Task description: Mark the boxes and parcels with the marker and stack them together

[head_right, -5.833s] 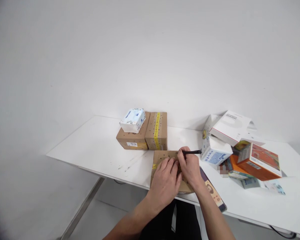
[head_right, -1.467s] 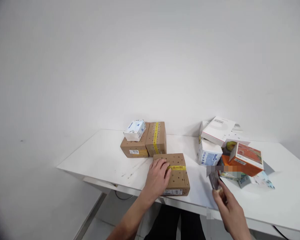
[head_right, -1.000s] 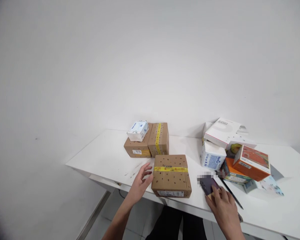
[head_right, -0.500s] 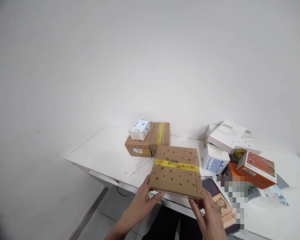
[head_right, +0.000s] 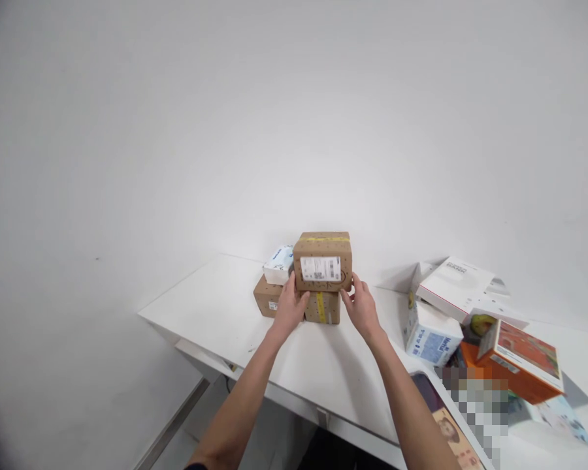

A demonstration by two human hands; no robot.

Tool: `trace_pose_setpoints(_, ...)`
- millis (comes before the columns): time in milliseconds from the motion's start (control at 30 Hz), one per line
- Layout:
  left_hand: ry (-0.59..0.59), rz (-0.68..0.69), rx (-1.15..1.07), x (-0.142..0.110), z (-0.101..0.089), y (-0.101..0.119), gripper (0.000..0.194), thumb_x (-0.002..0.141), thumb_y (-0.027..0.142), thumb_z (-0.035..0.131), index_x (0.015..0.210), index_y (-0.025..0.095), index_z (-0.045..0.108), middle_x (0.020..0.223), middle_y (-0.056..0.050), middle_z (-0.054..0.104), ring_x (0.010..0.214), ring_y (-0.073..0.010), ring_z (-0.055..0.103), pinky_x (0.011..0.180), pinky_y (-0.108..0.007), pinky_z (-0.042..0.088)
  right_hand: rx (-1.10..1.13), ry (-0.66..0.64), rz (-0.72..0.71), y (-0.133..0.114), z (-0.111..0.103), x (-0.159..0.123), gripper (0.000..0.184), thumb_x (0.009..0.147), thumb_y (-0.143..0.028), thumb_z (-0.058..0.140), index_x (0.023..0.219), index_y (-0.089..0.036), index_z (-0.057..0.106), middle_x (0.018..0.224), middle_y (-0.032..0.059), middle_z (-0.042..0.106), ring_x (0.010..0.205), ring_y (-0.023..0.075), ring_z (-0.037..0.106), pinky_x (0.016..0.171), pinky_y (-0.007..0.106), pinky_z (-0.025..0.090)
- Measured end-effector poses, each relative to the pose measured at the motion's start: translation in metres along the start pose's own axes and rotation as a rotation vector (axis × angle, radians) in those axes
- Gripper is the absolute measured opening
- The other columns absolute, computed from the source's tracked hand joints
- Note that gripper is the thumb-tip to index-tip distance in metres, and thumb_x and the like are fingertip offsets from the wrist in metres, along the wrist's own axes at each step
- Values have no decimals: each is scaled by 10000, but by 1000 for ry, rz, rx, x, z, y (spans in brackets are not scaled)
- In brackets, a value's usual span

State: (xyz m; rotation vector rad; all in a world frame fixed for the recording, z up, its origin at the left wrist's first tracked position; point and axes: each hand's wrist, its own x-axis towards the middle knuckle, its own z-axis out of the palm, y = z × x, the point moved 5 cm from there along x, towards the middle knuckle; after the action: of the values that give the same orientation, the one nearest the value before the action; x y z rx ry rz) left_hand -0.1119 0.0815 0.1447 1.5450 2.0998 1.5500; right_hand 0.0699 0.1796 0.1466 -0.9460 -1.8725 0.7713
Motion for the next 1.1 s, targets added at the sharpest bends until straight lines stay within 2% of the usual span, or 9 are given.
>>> trace_pose_setpoints(67,77,53,61,-7,10,-2,564,908,302,456,1423,155,280,1440,-180,341,1364,-279,340,1081,-477,361,21,6,7,8,12,3,490,836,-429,519,1237,-150,553,1049,130,586,680,193,595,749,436,489)
trace_pose_setpoints(167,152,209,165,-15,23,10,413,923,234,404,1325,139,417,1320,-174,398,1277,-254,413,1047,-445,384,66,23,6,13,19,3,478,858,-428,494,1237,-144,552,1108,141,579,817,207,625,819,416,493)
trace_pose_setpoints(267,99,283,315,-11,35,21,351,896,191,445,1238,166,517,1197,-136,466,1164,-243,474,996,-421,406,106,40,22,18,19,5,455,875,-411,465,1246,-161,547,1145,134,584,858,198,635,844,401,501)
trace_pose_setpoints(533,-19,265,450,12,59,22,256,890,263,507,1101,245,650,1013,-77,630,958,-265,521,860,-410,427,123,82,14,27,8,-13,408,857,-355,449,1196,-172,585,1150,142,629,914,220,648,793,394,544)
trace_pose_setpoints(667,-20,232,465,25,65,17,303,867,247,532,1149,219,639,1056,-105,632,980,-291,528,855,-440,427,21,168,-5,24,-40,-41,389,872,-368,475,1211,-208,579,1127,127,623,917,230,626,773,404,542)
trace_pose_setpoints(767,-10,250,440,25,68,21,320,866,241,541,1173,210,626,1103,-112,624,1038,-293,524,892,-453,423,-287,461,0,21,-108,-59,426,886,-405,478,1237,-182,568,1097,152,592,979,273,579,830,459,503)
trace_pose_setpoints(867,-4,392,324,2,78,39,272,896,222,507,1137,199,631,1085,-91,632,1045,-253,531,940,-424,414,-579,724,124,24,-166,-69,589,873,-479,485,1336,-113,494,1120,209,525,1140,364,469,901,535,430)
trace_pose_setpoints(967,-58,526,188,-43,93,58,238,896,177,499,1086,201,640,1028,-73,633,1008,-223,536,919,-384,438,-607,635,342,42,-187,-58,722,876,-544,433,1433,-90,365,1205,255,449,1214,416,401,867,548,428)
trace_pose_setpoints(1100,-155,619,131,-98,108,69,258,859,118,507,1049,221,647,1001,-60,628,1015,-226,531,917,-390,448,-514,561,490,68,-191,-34,762,847,-551,434,1444,-87,343,1293,282,382,1217,440,404,902,573,388)
